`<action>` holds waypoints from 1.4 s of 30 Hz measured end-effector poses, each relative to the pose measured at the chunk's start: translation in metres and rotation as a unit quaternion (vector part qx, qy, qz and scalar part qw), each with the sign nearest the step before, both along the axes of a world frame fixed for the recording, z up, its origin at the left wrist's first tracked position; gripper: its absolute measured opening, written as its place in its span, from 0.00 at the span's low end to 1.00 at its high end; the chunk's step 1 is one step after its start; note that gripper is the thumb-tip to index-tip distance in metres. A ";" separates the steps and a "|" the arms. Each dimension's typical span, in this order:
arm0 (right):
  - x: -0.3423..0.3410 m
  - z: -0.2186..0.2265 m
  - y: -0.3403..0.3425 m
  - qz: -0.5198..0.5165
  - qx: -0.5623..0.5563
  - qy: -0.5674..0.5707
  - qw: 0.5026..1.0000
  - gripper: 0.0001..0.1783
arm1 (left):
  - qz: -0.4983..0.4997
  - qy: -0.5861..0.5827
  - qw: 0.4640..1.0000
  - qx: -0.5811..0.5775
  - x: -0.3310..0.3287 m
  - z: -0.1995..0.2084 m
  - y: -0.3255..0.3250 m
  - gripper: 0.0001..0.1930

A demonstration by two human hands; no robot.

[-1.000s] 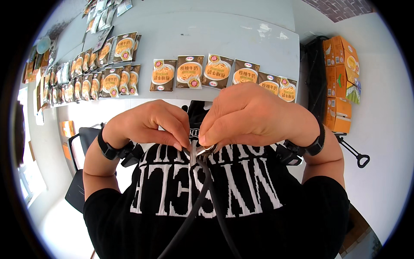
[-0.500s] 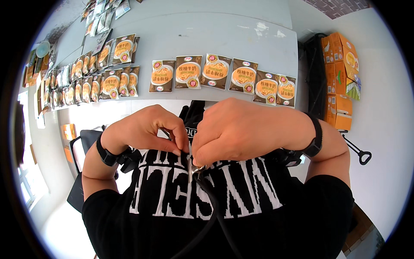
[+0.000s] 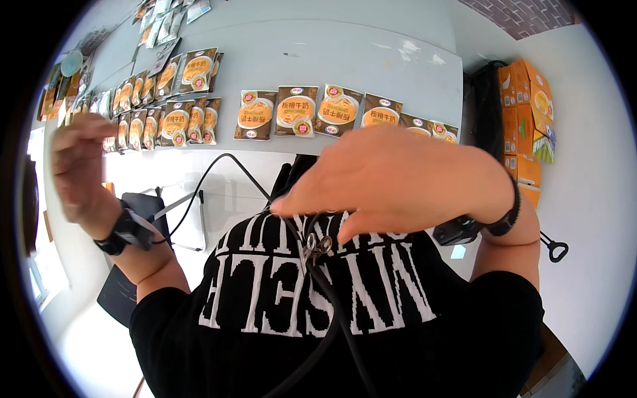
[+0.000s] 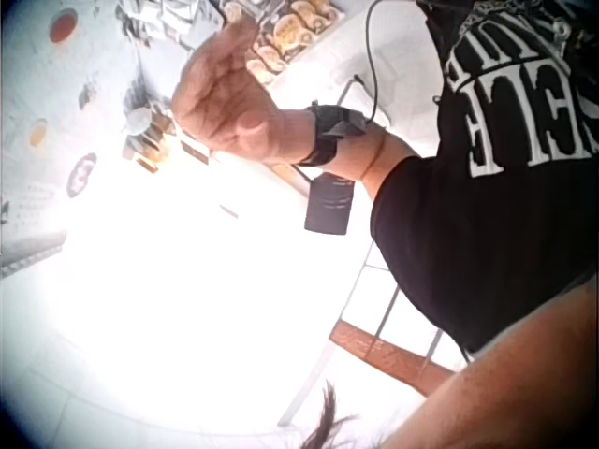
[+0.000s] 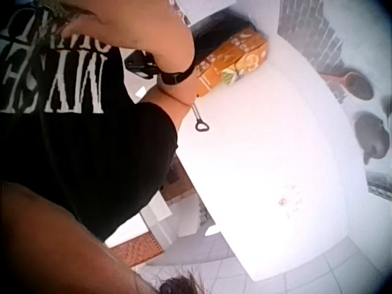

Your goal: The person organizes food packages on a table by arranging them into rows and stacking some together.

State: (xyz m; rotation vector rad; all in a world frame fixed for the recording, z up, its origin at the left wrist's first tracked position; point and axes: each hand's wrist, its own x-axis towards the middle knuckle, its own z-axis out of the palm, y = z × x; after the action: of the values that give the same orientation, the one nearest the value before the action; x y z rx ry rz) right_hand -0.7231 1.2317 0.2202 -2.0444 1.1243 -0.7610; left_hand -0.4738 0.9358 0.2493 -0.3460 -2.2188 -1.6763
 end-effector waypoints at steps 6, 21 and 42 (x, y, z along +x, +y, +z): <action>-0.042 0.022 0.017 -0.145 0.017 -0.012 0.989 0.28 | 0.046 0.257 0.811 0.523 0.068 -0.004 -0.094 0.29; -0.095 0.058 0.059 0.072 0.019 -0.184 0.980 0.24 | 0.096 0.293 0.773 0.555 0.053 -0.008 -0.078 0.22; 0.024 0.139 0.084 0.343 -0.058 -0.074 0.935 0.14 | -0.484 0.033 0.863 -0.139 -0.036 0.119 0.166 0.08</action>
State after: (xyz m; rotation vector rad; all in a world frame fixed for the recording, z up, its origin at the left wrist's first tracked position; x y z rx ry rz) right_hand -0.6988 1.3160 0.3593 -2.2221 0.2329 -0.6079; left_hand -0.5095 1.1021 0.3683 -1.8065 -2.3731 -1.6405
